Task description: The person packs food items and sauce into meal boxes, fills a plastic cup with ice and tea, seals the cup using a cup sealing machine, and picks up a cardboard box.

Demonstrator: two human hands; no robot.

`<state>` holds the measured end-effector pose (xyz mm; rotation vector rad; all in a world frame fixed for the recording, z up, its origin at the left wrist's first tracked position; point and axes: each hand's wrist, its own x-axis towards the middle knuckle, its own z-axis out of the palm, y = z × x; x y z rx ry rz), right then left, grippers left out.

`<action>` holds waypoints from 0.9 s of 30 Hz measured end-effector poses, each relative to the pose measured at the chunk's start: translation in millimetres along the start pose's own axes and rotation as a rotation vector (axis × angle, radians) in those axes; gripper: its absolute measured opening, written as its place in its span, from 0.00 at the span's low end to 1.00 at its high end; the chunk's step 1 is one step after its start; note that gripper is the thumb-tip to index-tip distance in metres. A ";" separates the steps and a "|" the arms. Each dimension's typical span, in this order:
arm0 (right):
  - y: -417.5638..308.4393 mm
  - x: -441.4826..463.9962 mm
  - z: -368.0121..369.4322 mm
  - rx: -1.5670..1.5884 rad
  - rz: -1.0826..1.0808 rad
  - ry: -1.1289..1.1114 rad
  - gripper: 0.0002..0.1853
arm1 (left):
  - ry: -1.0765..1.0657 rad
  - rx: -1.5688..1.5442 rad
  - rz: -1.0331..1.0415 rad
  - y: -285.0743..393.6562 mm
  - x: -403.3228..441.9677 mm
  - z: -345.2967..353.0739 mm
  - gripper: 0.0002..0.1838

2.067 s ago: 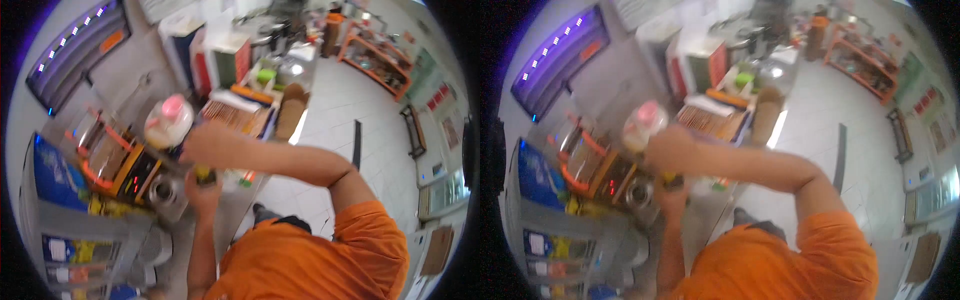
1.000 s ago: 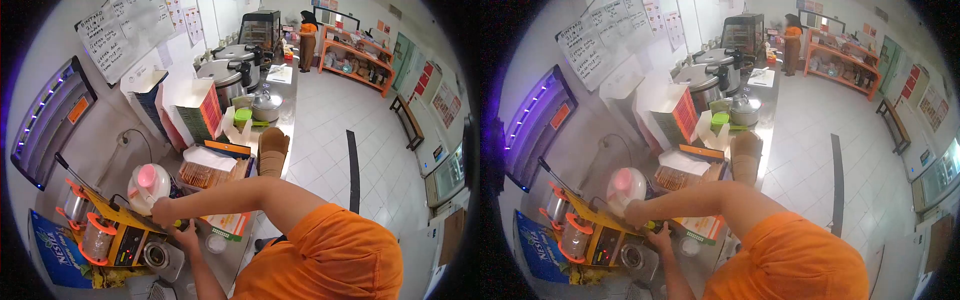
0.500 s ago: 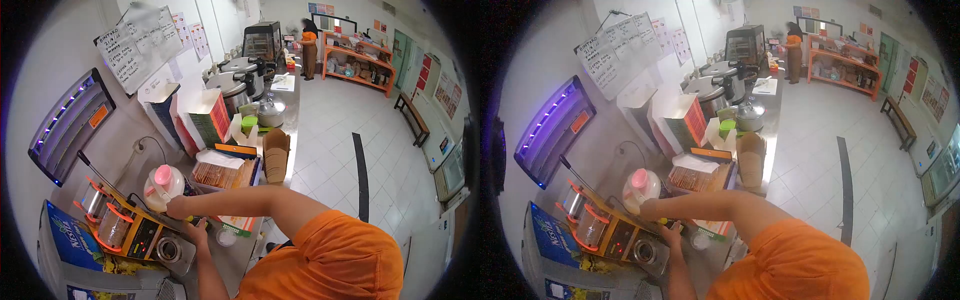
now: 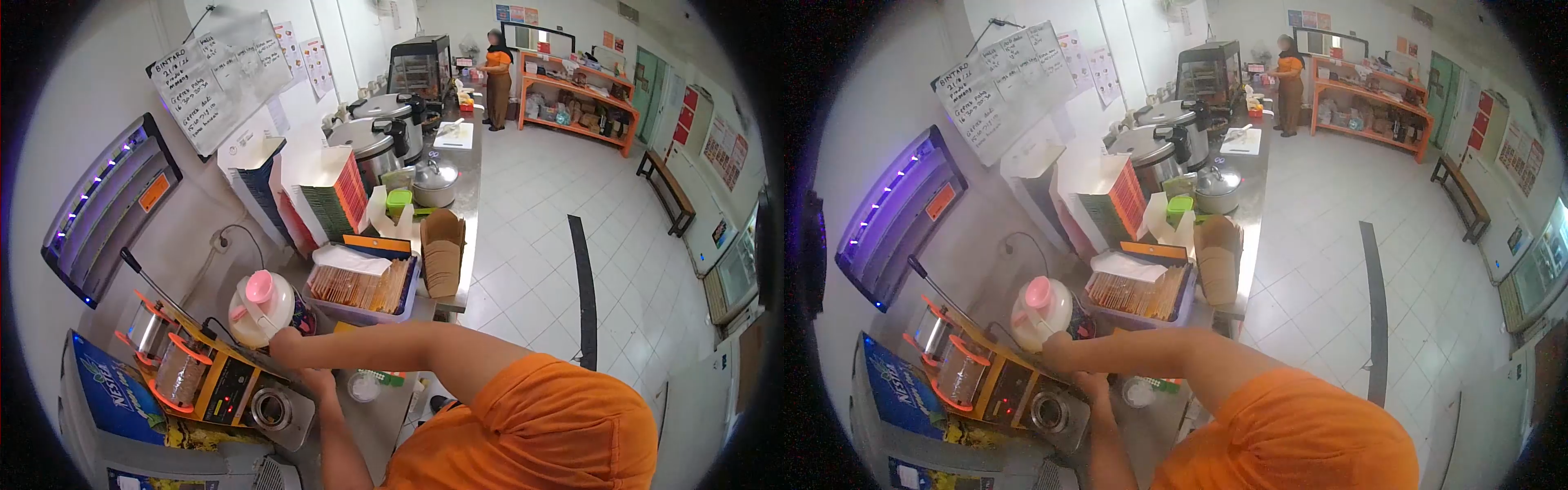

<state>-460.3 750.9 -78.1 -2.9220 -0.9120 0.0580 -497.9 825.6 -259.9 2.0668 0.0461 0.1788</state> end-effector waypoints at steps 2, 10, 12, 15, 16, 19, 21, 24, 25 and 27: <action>-5.9 -4.7 4.6 0.013 0.050 0.008 0.14 | -0.060 -0.044 -0.108 60.8 -16.8 -16.0 0.37; -16.9 12.7 28.8 0.073 0.280 0.082 0.16 | 0.054 0.098 0.109 18.8 4.3 -2.2 0.38; -10.9 13.0 28.4 0.073 0.232 0.104 0.19 | 0.148 0.175 0.208 0.6 -8.1 -3.1 0.39; -5.5 -22.1 -6.7 0.127 0.095 0.192 0.25 | 0.189 0.128 0.256 68.5 -99.4 -57.5 0.39; -14.8 -48.1 -27.6 0.202 0.117 0.268 0.26 | 0.165 -0.059 0.199 110.9 -140.2 -84.0 0.39; -28.4 -107.5 -29.0 0.433 0.070 0.295 0.26 | 0.400 0.115 0.313 48.8 -225.4 -140.0 0.39; -36.5 -136.9 23.5 0.493 -0.060 0.144 0.23 | 0.434 0.149 0.150 6.5 -274.5 -172.9 0.40; -63.1 -189.8 54.4 0.655 -0.151 -0.147 0.24 | 0.465 0.197 -0.102 -53.6 -340.4 -196.1 0.44; -71.7 -195.1 67.8 0.691 -0.121 -0.266 0.24 | 0.413 0.048 -0.272 -40.2 -340.6 -200.6 0.50; -88.0 -197.1 111.4 0.707 -0.087 -0.376 0.24 | 0.263 0.524 -0.112 -90.3 -352.7 -198.1 0.60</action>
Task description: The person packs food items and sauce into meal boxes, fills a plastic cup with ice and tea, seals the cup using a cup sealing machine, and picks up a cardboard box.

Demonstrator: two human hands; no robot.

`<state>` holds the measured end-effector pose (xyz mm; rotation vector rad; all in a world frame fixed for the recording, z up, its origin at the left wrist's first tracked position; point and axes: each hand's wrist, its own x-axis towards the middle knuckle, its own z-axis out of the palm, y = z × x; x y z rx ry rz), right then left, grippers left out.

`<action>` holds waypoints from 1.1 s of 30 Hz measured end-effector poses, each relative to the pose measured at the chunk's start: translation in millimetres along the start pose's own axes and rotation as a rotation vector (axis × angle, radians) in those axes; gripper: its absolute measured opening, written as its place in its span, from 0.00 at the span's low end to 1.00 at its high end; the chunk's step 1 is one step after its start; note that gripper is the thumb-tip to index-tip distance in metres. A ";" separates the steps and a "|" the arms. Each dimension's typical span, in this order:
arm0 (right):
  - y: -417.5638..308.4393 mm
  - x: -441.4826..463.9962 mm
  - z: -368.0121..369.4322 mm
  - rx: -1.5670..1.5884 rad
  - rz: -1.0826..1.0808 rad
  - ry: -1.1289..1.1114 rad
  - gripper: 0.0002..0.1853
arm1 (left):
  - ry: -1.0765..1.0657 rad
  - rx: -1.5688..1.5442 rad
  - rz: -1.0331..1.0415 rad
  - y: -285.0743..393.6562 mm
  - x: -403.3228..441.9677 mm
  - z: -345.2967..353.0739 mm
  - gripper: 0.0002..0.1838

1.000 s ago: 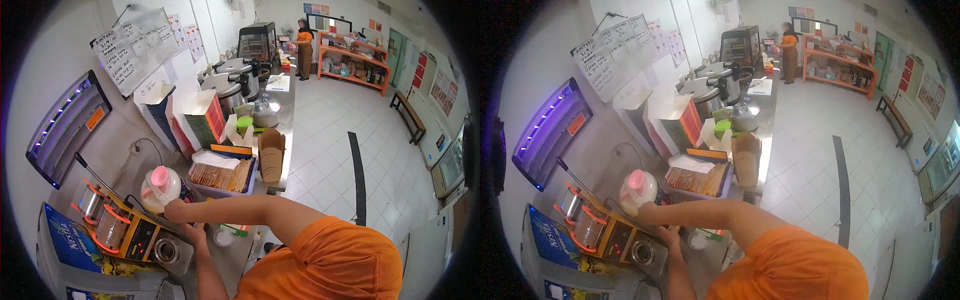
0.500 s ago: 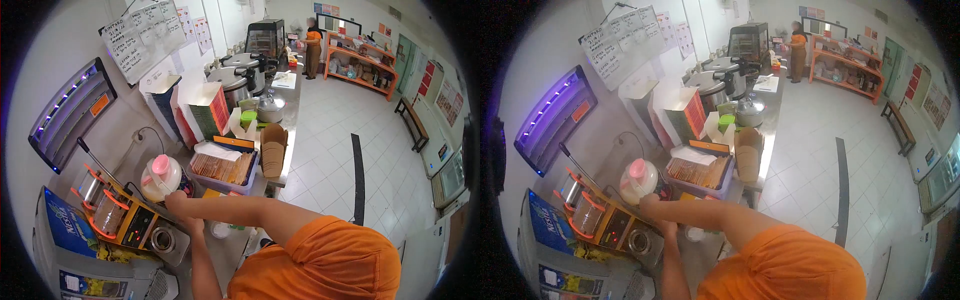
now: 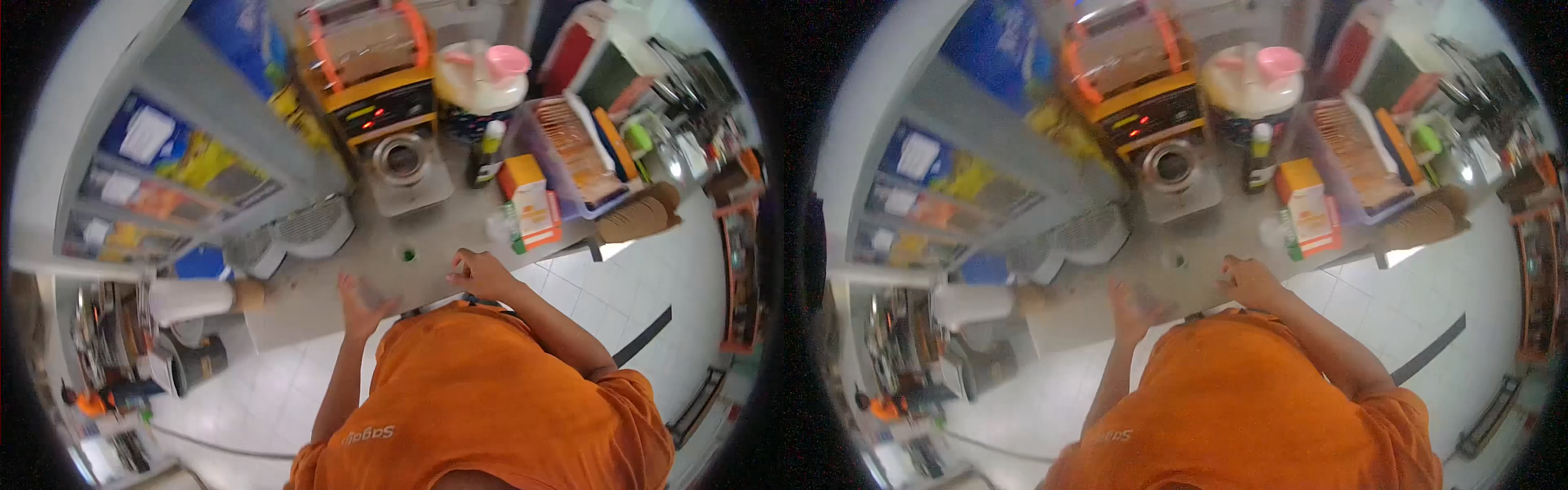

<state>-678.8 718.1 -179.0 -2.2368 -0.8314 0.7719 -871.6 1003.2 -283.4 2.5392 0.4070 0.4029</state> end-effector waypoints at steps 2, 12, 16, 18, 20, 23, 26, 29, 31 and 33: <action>12.6 19.7 42.3 -0.014 0.024 0.049 0.26 | -0.096 -0.263 -0.103 14.8 20.7 8.3 0.64; -17.3 97.7 103.6 0.212 -0.247 0.242 0.28 | -0.134 -0.532 0.031 28.1 79.0 40.6 0.44; -66.5 95.4 93.1 0.187 -0.292 0.273 0.26 | 0.005 -0.547 0.038 37.6 84.2 -4.8 0.39; -82.7 102.8 91.9 0.129 -0.384 0.373 0.29 | -0.038 -0.536 0.058 32.4 90.7 -28.4 0.40; -102.6 119.5 89.4 0.095 -0.449 0.446 0.31 | 0.114 -0.548 0.073 28.9 103.5 -46.6 0.43; -138.6 161.3 86.1 0.125 -0.500 0.520 0.32 | 0.276 -0.403 -0.057 5.2 106.1 -54.7 0.45; -171.2 207.7 84.9 0.202 -0.516 0.585 0.30 | 0.275 -0.335 -0.075 -52.6 91.1 -26.2 0.44; -193.0 240.3 81.3 0.131 -0.438 0.592 0.28 | 0.100 -0.467 -0.135 -70.7 56.0 -13.2 0.41; -200.6 255.4 81.1 0.031 -0.346 0.567 0.27 | -0.011 -0.576 -0.172 -77.0 36.0 -2.7 0.39; -200.1 271.5 82.3 0.067 -0.375 0.593 0.24 | -0.082 -0.664 -0.160 -89.2 18.9 14.7 0.37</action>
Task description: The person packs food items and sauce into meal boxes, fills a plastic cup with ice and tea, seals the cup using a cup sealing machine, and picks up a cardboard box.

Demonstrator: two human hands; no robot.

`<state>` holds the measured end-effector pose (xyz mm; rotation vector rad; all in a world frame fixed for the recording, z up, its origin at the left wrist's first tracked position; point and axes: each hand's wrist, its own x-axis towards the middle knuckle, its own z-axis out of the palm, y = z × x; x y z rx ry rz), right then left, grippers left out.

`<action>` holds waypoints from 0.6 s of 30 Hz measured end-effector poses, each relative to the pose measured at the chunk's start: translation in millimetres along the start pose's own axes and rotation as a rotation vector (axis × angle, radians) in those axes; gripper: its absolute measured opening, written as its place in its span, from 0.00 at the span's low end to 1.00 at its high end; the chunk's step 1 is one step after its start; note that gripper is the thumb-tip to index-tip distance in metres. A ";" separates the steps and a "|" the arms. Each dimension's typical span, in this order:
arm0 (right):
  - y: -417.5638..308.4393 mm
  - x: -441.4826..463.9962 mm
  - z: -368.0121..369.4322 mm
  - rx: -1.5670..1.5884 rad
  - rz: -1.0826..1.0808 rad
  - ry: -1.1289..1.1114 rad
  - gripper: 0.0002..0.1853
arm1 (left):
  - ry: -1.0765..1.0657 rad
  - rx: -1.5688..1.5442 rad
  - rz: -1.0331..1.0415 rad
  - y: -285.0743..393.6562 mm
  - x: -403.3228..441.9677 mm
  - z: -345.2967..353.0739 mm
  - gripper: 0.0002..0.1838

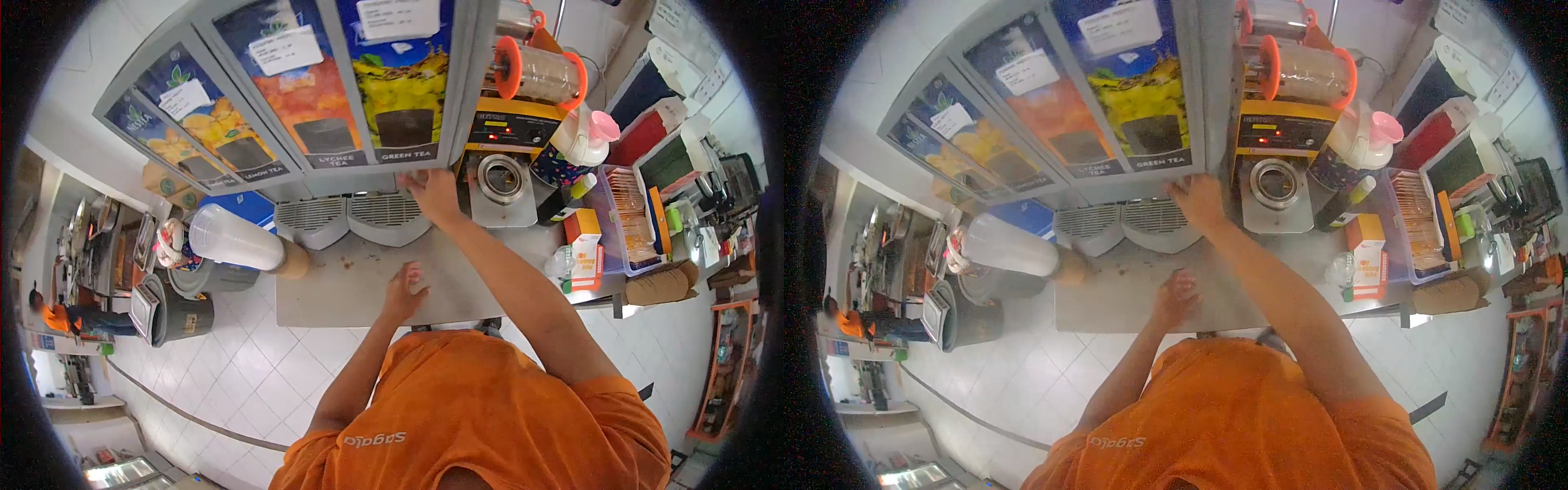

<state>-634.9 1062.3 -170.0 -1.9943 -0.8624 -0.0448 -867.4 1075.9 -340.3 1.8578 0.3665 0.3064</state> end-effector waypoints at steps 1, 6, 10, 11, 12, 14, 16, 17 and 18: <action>4.5 3.4 3.9 0.018 -0.007 0.013 0.22 | -0.051 0.037 -0.054 6.5 -3.6 1.4 0.36; 13.6 13.4 0.8 -0.061 -0.123 0.094 0.18 | -0.213 0.090 -0.056 50.0 8.4 34.1 0.35; 34.4 22.2 4.6 -0.040 -0.051 0.005 0.19 | -0.243 0.121 0.242 50.3 46.1 117.8 0.43; 38.2 23.2 7.0 -0.049 -0.057 -0.001 0.18 | -0.286 0.092 0.282 55.7 58.5 137.1 0.45; 42.0 24.6 9.3 -0.057 -0.064 -0.007 0.18 | -0.332 0.066 0.327 62.8 71.1 156.4 0.48; 18.6 21.9 -3.6 -0.150 -0.084 -0.049 0.19 | -0.417 0.052 0.437 65.9 93.1 209.1 0.50; 14.2 21.0 -6.1 -0.148 -0.105 -0.085 0.19 | -0.446 -0.056 0.541 77.6 108.8 243.3 0.49; 24.8 25.3 -3.8 -0.110 -0.081 -0.106 0.19 | -0.502 -0.237 0.383 93.0 106.3 237.2 0.47; 23.8 25.1 -4.0 -0.037 -0.057 -0.115 0.19 | -0.529 -0.423 0.219 109.3 103.9 230.2 0.46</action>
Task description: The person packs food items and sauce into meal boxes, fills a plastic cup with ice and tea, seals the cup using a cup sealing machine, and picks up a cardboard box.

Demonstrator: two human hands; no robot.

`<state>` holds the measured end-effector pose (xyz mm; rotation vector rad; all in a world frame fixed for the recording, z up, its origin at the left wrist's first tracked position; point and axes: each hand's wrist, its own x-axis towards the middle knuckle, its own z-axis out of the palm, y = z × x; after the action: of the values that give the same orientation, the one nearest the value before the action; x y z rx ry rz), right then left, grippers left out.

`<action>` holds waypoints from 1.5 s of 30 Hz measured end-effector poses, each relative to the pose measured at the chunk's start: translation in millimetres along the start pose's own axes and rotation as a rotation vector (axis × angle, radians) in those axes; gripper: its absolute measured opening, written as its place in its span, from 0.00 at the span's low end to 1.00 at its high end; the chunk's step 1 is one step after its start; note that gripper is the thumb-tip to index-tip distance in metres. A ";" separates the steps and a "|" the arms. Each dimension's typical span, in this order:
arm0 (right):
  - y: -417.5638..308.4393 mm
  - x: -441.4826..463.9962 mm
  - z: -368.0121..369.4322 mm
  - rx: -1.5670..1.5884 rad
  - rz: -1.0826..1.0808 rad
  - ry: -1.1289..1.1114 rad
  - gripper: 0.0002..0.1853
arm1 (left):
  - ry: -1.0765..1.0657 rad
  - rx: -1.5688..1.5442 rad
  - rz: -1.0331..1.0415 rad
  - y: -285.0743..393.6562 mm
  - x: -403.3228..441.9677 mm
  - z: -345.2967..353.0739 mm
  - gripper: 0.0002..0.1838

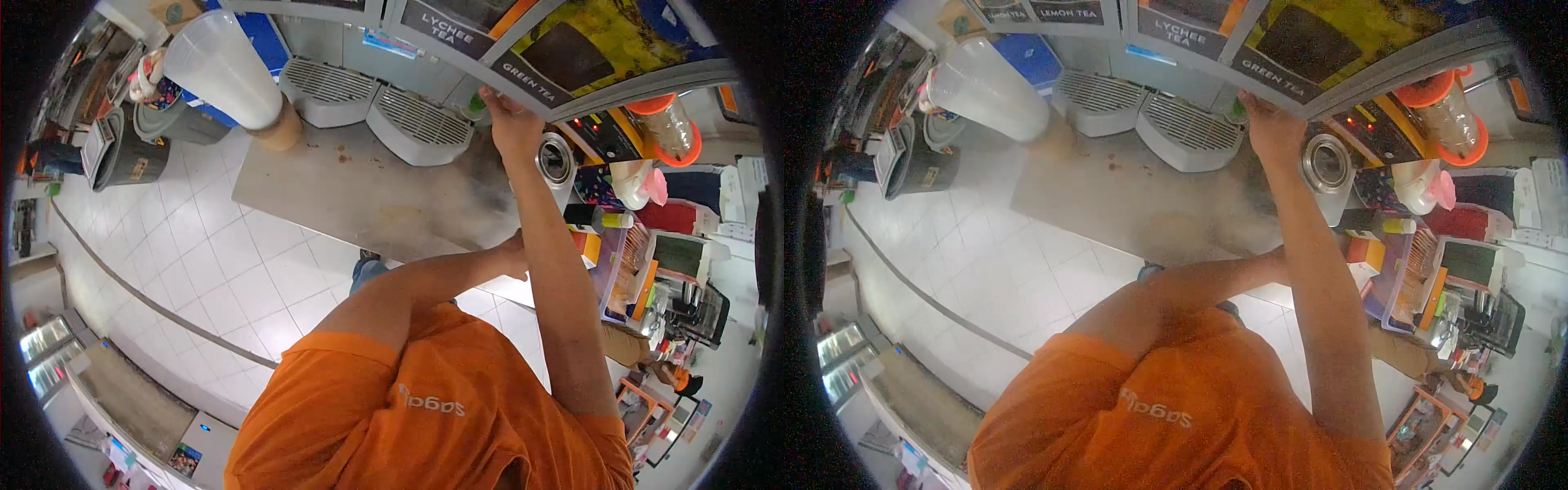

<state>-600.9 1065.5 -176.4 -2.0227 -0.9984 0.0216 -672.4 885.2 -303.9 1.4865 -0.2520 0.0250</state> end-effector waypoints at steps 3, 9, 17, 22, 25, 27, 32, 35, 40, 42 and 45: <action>-2.4 0.8 -0.9 0.128 0.017 -0.014 0.19 | 0.121 -0.652 -0.360 83.6 -8.5 -4.0 0.31; -6.1 0.7 -2.9 0.110 -0.035 0.022 0.20 | 0.065 -0.643 0.092 1.3 40.1 40.1 0.28; -3.6 0.8 -3.1 0.143 0.024 -0.003 0.21 | 0.122 0.102 0.134 43.3 -10.5 14.8 0.33; -8.7 1.5 -5.5 0.062 -0.042 0.008 0.22 | 0.349 0.312 0.002 29.3 -89.7 -17.6 0.47; 6.2 1.3 3.8 0.093 -0.039 0.087 0.20 | 0.741 0.488 -0.018 39.9 -144.1 -43.6 0.49; -3.8 -1.5 -0.4 0.096 -0.003 0.078 0.19 | 0.899 0.335 -0.181 78.0 -169.8 -75.2 0.49; -23.2 -13.9 -11.7 0.070 0.114 -0.015 0.21 | 1.127 0.419 -0.134 111.1 -200.6 -148.8 0.52; -20.5 -18.5 -9.8 0.125 -0.023 0.097 0.23 | 1.115 0.605 -0.078 130.3 -203.4 -176.4 0.51; -26.2 -40.2 -23.6 0.021 -0.111 0.102 0.25 | 0.995 0.551 0.016 154.6 -196.7 -198.3 0.48; -32.5 -51.4 -34.5 0.002 -0.152 0.032 0.26 | 0.953 0.478 -0.002 164.1 -189.0 -199.5 0.49; -43.9 -66.5 -46.8 -0.077 -0.245 -0.142 0.28 | 0.916 0.507 -0.053 161.0 -184.3 -204.2 0.48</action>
<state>-657.5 1003.5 -137.9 -1.9755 -1.3500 -0.0037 -848.4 1126.4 -192.4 1.8202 0.5745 0.7541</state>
